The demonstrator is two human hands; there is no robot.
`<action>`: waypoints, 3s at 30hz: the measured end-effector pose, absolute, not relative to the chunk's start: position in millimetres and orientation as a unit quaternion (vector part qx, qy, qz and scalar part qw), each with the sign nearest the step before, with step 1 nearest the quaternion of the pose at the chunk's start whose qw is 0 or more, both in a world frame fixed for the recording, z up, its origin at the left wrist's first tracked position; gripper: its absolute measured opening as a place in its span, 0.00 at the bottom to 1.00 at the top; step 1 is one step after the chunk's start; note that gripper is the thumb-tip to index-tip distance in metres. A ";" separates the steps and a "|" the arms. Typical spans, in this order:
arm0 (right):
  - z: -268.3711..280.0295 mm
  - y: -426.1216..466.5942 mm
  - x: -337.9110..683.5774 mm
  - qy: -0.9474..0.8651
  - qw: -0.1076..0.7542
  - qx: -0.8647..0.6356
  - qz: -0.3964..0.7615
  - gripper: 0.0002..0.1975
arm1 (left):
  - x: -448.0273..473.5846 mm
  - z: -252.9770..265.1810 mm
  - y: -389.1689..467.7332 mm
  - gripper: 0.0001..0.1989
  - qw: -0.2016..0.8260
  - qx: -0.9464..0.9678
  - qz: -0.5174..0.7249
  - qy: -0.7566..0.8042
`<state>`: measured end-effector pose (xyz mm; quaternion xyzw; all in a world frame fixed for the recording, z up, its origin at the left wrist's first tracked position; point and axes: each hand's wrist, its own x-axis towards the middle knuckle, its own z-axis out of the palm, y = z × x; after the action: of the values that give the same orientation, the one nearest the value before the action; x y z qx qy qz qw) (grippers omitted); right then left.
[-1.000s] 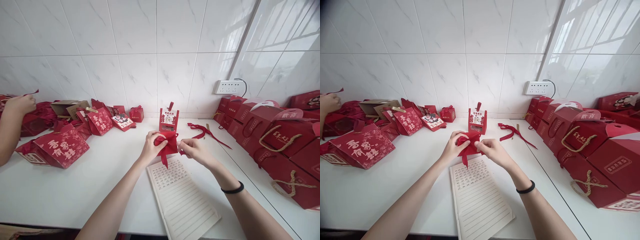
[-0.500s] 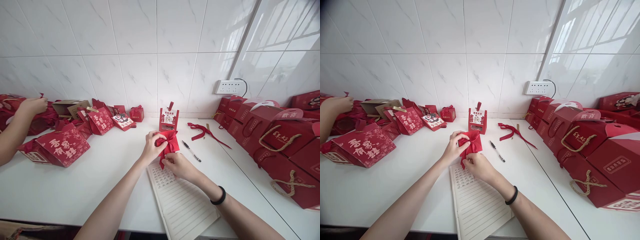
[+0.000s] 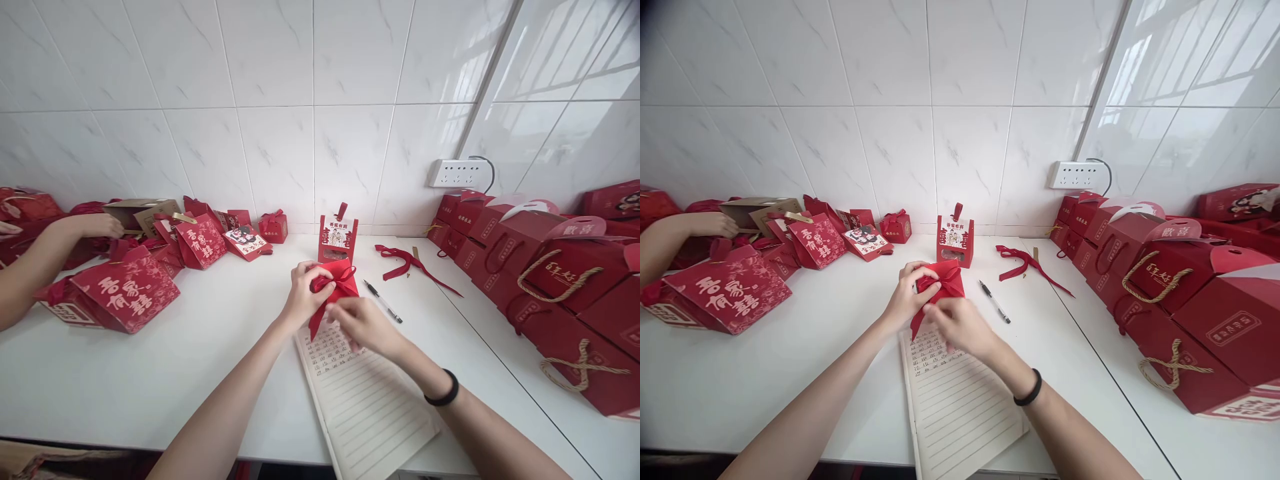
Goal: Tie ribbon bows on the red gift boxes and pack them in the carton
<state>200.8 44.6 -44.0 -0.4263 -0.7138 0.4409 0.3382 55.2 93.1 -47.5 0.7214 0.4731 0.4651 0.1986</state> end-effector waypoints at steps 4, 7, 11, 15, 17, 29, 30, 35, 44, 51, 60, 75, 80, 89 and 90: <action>-30.0 58.4 224.7 -0.641 0.466 -0.524 0.312 0.25 | 53.9 -47.7 92.7 0.03 0.216 0.728 0.464 0.456; -28.4 65.6 232.4 -0.640 0.435 -0.569 0.278 0.31 | 53.6 -46.4 90.9 0.03 0.239 0.738 0.452 0.441; -30.6 68.9 230.9 -0.654 0.397 -0.584 0.272 0.33 | 53.8 -43.7 88.7 0.04 0.253 0.748 0.440 0.427; -31.7 71.5 231.8 -0.646 0.407 -0.575 0.294 0.26 | 54.3 -47.0 91.4 0.04 0.258 0.746 0.458 0.408; -32.7 73.4 233.9 -0.645 0.414 -0.563 0.309 0.21 | 55.2 -52.0 94.5 0.05 0.255 0.734 0.495 0.389; -51.5 83.2 235.4 -0.650 0.541 -0.459 0.274 0.16 | 65.0 -60.8 89.2 0.04 0.266 0.667 0.576 0.390; -53.9 83.1 233.8 -0.638 0.551 -0.447 0.299 0.16 | 65.8 -61.1 88.3 0.05 0.259 0.666 0.581 0.389; -62.8 81.5 224.5 -0.593 0.583 -0.416 0.368 0.18 | 69.8 -65.9 87.9 0.04 0.187 0.632 0.625 0.419; -63.3 82.6 223.8 -0.559 0.609 -0.393 0.403 0.19 | 69.9 -63.6 87.9 0.10 0.164 0.628 0.573 0.500; -64.2 85.3 225.9 -0.487 0.623 -0.380 0.481 0.20 | 72.9 -60.9 84.2 0.11 0.211 0.604 0.556 0.531; -58.5 83.3 225.3 -0.438 0.628 -0.374 0.524 0.21 | 75.3 -63.1 85.0 0.11 0.229 0.593 0.571 0.519; -72.7 95.8 236.7 -0.566 0.523 -0.466 0.434 0.20 | 36.2 -81.2 112.5 0.49 0.287 0.763 0.427 0.391; -62.4 97.2 254.8 -0.633 0.443 -0.573 0.272 0.13 | 35.6 -72.7 116.9 0.47 0.280 0.690 0.502 0.440; -53.7 94.2 298.4 -0.664 0.160 -0.721 0.113 0.16 | -3.1 23.6 114.9 0.29 0.394 0.524 0.614 0.440; -56.2 94.0 294.3 -0.674 0.140 -0.717 0.112 0.15 | -11.2 34.7 108.7 0.28 0.423 0.520 0.598 0.440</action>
<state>294.3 94.0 -56.2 -0.7169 -0.6737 0.1125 0.1397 -11.2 108.7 34.7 0.5200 0.4396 0.5977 0.4233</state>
